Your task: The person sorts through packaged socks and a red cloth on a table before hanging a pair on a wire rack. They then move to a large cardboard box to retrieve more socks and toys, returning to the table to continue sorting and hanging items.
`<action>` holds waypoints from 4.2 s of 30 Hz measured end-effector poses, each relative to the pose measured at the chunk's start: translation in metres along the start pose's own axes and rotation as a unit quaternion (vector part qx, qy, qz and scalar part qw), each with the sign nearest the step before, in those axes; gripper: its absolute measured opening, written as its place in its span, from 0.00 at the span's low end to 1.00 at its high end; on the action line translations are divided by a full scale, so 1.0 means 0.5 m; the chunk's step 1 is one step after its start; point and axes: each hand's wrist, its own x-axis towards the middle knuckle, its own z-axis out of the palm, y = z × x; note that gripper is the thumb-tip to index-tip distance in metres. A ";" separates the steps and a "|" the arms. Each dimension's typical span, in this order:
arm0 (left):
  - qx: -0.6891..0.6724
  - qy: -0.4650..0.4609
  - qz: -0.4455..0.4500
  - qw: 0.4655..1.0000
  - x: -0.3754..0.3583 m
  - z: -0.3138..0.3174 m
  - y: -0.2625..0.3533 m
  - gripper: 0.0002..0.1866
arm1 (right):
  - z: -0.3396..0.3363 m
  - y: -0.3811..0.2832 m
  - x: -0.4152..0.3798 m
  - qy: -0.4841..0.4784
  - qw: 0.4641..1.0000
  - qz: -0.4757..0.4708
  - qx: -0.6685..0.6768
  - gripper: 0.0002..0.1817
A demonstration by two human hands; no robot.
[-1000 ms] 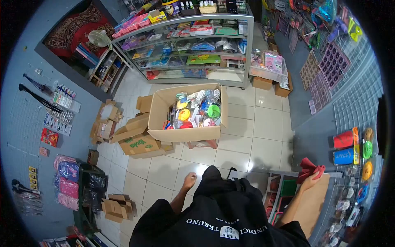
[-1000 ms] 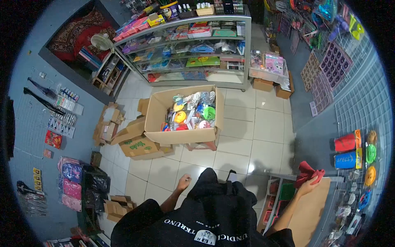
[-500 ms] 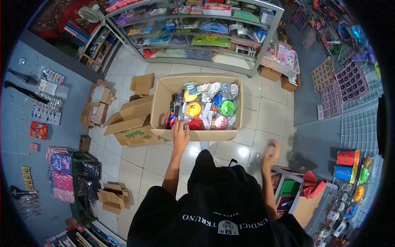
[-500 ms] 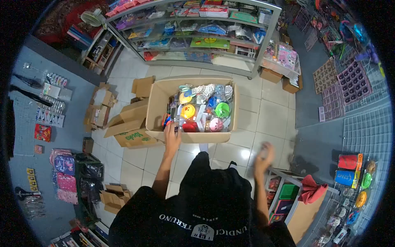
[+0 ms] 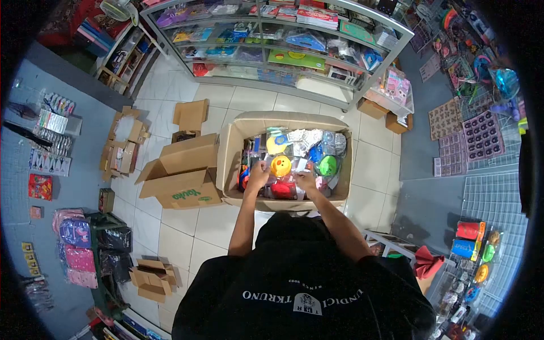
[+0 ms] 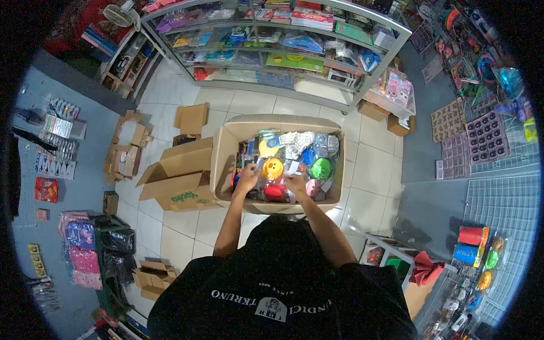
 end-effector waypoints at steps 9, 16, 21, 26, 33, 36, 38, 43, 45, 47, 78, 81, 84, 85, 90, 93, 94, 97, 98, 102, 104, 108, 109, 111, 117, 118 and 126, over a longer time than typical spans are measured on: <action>-0.093 0.049 -0.138 0.985 0.170 0.050 -0.023 0.18 | -0.100 -0.022 -0.080 0.092 0.985 -0.135 0.051 0.12; -0.186 0.071 -0.167 0.966 0.194 0.087 -0.023 0.18 | -0.125 -0.019 -0.125 0.157 0.972 0.102 0.140 0.18; -0.367 0.104 -0.228 0.896 0.152 0.059 0.009 0.16 | -0.137 -0.017 -0.123 0.160 0.962 0.140 0.173 0.19; -0.181 0.213 0.018 0.960 0.050 -0.013 0.082 0.13 | -0.111 0.008 -0.103 0.150 0.942 0.151 0.261 0.18; -0.136 0.165 0.174 0.961 -0.108 -0.095 0.282 0.08 | -0.180 -0.126 -0.162 0.043 0.878 0.140 0.456 0.17; 0.058 0.026 0.410 0.910 -0.127 -0.106 0.301 0.09 | -0.175 -0.106 -0.151 -0.008 0.841 0.132 0.525 0.24; 0.014 -0.068 0.412 0.909 -0.138 -0.077 0.294 0.08 | -0.202 -0.145 -0.166 -0.024 0.816 0.140 0.561 0.26; -0.041 -0.168 0.421 0.890 -0.148 -0.043 0.285 0.10 | -0.249 -0.185 -0.232 -0.060 0.780 0.133 0.608 0.25; -0.050 -0.215 0.442 0.869 -0.147 -0.033 0.289 0.10 | -0.268 -0.235 -0.271 0.012 0.773 0.183 0.607 0.25; -0.054 -0.246 0.449 0.857 -0.153 -0.024 0.294 0.11 | -0.259 -0.172 -0.263 0.010 0.770 0.164 0.617 0.24; -0.040 -0.682 0.157 0.713 -0.394 0.533 0.670 0.26 | -0.715 0.082 -0.739 0.312 0.854 -0.036 0.415 0.31; -0.011 -0.704 0.226 0.673 -0.451 0.629 0.701 0.28 | -0.735 0.144 -0.819 0.395 0.849 -0.009 0.352 0.31; 0.029 -0.699 0.247 0.671 -0.542 0.660 0.725 0.41 | -0.741 0.178 -0.872 0.465 0.839 0.101 0.266 0.31; 0.006 -0.702 0.235 0.672 -0.568 0.681 0.712 0.43 | -0.745 0.176 -0.886 0.494 0.833 0.128 0.215 0.32; -0.077 -0.745 0.151 0.645 -0.643 0.766 0.702 0.46 | -0.792 0.151 -0.917 0.500 0.826 0.184 0.184 0.32; -0.148 -0.743 -0.022 0.652 -0.659 0.799 0.683 0.37 | -0.839 0.092 -0.929 0.506 0.820 0.223 0.150 0.30; -0.182 -0.735 -0.087 0.648 -0.671 0.809 0.694 0.35 | -0.850 0.106 -0.922 0.511 0.813 0.168 0.222 0.29; -0.305 -0.803 -0.272 0.433 -0.640 0.877 0.671 0.34 | -0.883 0.154 -0.916 0.474 0.745 0.026 0.469 0.26; -0.355 -0.801 -0.334 0.348 -0.633 0.893 0.672 0.34 | -0.899 0.183 -0.913 0.558 0.739 0.044 0.374 0.28; -0.357 -0.779 -0.379 0.351 -0.646 0.957 0.755 0.34 | -0.975 0.245 -0.915 0.732 0.623 0.275 -0.021 0.39; -0.347 -0.777 -0.398 0.343 -0.636 1.001 0.802 0.34 | -1.011 0.310 -0.901 0.755 0.583 0.284 -0.097 0.45; -0.358 -0.780 -0.393 0.329 -0.621 1.070 0.880 0.34 | -1.036 0.421 -0.894 0.641 0.709 0.289 0.054 0.36; -0.355 -0.786 -0.382 0.331 -0.614 1.083 0.896 0.35 | -1.046 0.402 -0.895 0.650 0.696 0.302 0.034 0.32; -0.349 -0.791 -0.368 0.341 -0.600 1.108 0.924 0.35 | -1.052 0.356 -0.910 0.665 0.669 0.332 -0.004 0.26; -0.300 -0.817 -0.367 0.328 -0.596 1.162 0.988 0.35 | -1.117 0.271 -0.925 0.755 0.634 0.137 0.098 0.20; -0.282 -0.819 -0.363 0.344 -0.607 1.166 0.997 0.35 | -1.128 0.259 -0.913 0.765 0.631 0.112 0.067 0.20; -0.270 -0.803 -0.185 0.498 -0.604 1.208 0.900 0.33 | -1.186 0.174 -0.756 0.701 0.708 -0.025 0.083 0.30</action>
